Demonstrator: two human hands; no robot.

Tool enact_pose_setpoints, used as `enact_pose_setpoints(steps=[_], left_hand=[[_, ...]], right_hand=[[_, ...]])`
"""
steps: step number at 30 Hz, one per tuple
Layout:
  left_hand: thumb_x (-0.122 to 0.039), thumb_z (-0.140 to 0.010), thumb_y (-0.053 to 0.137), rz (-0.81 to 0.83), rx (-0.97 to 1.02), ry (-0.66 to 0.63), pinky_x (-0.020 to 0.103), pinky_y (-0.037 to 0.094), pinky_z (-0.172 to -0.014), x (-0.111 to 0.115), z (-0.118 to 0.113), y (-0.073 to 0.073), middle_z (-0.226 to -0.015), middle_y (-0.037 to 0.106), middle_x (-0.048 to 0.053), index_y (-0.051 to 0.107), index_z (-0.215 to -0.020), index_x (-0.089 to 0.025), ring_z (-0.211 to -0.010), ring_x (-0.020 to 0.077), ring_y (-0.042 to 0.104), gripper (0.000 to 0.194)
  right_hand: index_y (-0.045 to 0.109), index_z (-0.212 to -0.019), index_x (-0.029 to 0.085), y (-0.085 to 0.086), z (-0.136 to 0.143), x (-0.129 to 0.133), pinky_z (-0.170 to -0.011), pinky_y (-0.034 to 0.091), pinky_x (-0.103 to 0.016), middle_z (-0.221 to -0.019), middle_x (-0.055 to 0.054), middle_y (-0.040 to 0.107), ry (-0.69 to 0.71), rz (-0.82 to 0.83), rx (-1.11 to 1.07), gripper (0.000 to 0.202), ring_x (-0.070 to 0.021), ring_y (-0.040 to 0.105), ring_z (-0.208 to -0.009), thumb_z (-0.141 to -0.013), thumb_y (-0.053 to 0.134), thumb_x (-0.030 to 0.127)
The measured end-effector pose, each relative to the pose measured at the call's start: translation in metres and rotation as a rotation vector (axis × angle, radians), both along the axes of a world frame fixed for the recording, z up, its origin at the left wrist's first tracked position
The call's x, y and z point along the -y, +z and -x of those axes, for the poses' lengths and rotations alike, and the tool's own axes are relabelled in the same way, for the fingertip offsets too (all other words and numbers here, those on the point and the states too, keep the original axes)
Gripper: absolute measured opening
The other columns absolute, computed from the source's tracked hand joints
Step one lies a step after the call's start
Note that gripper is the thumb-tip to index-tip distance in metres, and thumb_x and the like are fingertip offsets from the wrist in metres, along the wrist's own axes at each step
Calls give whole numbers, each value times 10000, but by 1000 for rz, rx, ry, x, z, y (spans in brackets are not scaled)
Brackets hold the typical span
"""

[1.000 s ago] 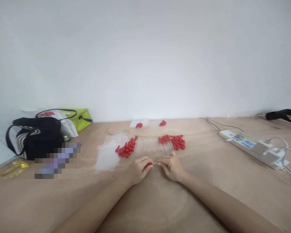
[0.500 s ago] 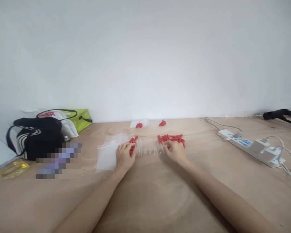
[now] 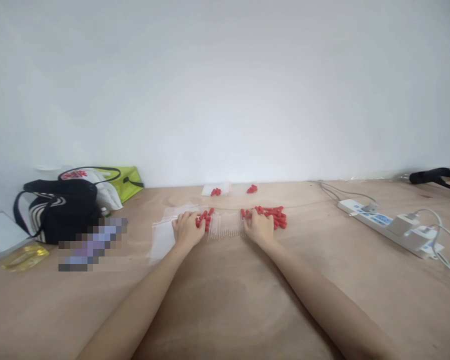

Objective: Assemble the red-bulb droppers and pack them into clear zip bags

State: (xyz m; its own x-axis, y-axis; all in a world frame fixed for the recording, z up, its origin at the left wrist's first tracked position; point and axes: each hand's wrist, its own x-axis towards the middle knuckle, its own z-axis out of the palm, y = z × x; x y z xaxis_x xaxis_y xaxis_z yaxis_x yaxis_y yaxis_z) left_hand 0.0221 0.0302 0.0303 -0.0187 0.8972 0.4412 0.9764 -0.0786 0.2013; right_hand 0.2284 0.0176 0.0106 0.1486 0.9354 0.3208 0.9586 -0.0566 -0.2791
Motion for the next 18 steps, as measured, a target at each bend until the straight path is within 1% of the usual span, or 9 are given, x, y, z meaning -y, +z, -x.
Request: enact_pose_setpoints(steps=[2, 3, 5, 6, 8, 11, 13, 15, 18], left_hand=[[-357, -748, 456, 155, 55, 35, 404, 322, -843, -11, 0, 9, -1058, 576, 85, 578, -977, -219, -1051, 282, 452, 294], [-370, -748, 455, 218, 83, 46, 382, 353, -819, -17, 0, 12, -1025, 598, 84, 575, -982, -215, -1019, 270, 489, 306], [-394, -748, 452, 328, 133, 55, 320, 422, -706, -28, -2, 18, -823, 664, 59, 567, -992, -211, -830, 226, 596, 326], [-399, -749, 450, 373, 153, 56, 293, 438, -640, -32, -3, 20, -705, 670, 40, 574, -975, -208, -713, 206, 621, 321], [-400, -756, 440, 467, 196, 58, 263, 443, -539, -39, -5, 21, -544, 646, 13, 611, -872, -200, -528, 178, 615, 288], [-390, -769, 424, 566, 253, 64, 255, 433, -456, -43, -9, 21, -459, 621, 12, 627, -643, -187, -387, 163, 576, 314], [-378, -771, 432, 582, 286, 73, 255, 427, -427, -45, -10, 22, -423, 603, 16, 614, -575, -178, -346, 161, 556, 334], [-361, -772, 439, 550, 320, 75, 255, 423, -415, -45, -10, 24, -398, 584, 16, 610, -580, -167, -333, 161, 544, 323], [-338, -799, 403, 427, 402, 56, 257, 436, -448, -40, -12, 24, -468, 603, 16, 609, -711, -160, -394, 157, 561, 286]], right_hand=[[538, -885, 158, -1, -13, 4, -727, 225, -323, -741, -78, 632, 14, -37, -17, 229, -209, 551, -786, -769, 431, 324], [546, -858, 163, -2, -21, 5, -724, 226, -316, -740, -69, 633, 15, -60, -31, 214, -200, 550, -782, -768, 431, 319], [558, -812, 171, -5, -39, 9, -712, 231, -297, -746, -50, 634, 4, -103, -65, 187, -180, 551, -769, -766, 433, 302], [561, -797, 176, -8, -49, 12, -704, 235, -289, -748, -39, 634, -14, -117, -82, 176, -171, 551, -757, -764, 434, 293], [565, -770, 183, -13, -67, 17, -687, 242, -280, -733, -21, 632, -59, -116, -102, 158, -159, 552, -716, -757, 445, 283], [575, -734, 195, -17, -83, 24, -668, 253, -273, -695, -4, 624, -98, -88, -124, 151, -149, 548, -665, -750, 460, 293], [585, -715, 203, -16, -84, 28, -666, 259, -268, -685, 3, 620, -98, -76, -138, 155, -145, 548, -662, -747, 468, 300], [596, -712, 208, -14, -79, 30, -675, 261, -268, -697, 5, 624, -77, -68, -145, 157, -142, 550, -675, -744, 471, 298], [612, -716, 203, -9, -65, 29, -690, 259, -273, -718, -4, 638, -10, -55, -132, 169, -146, 554, -707, -738, 459, 271]])
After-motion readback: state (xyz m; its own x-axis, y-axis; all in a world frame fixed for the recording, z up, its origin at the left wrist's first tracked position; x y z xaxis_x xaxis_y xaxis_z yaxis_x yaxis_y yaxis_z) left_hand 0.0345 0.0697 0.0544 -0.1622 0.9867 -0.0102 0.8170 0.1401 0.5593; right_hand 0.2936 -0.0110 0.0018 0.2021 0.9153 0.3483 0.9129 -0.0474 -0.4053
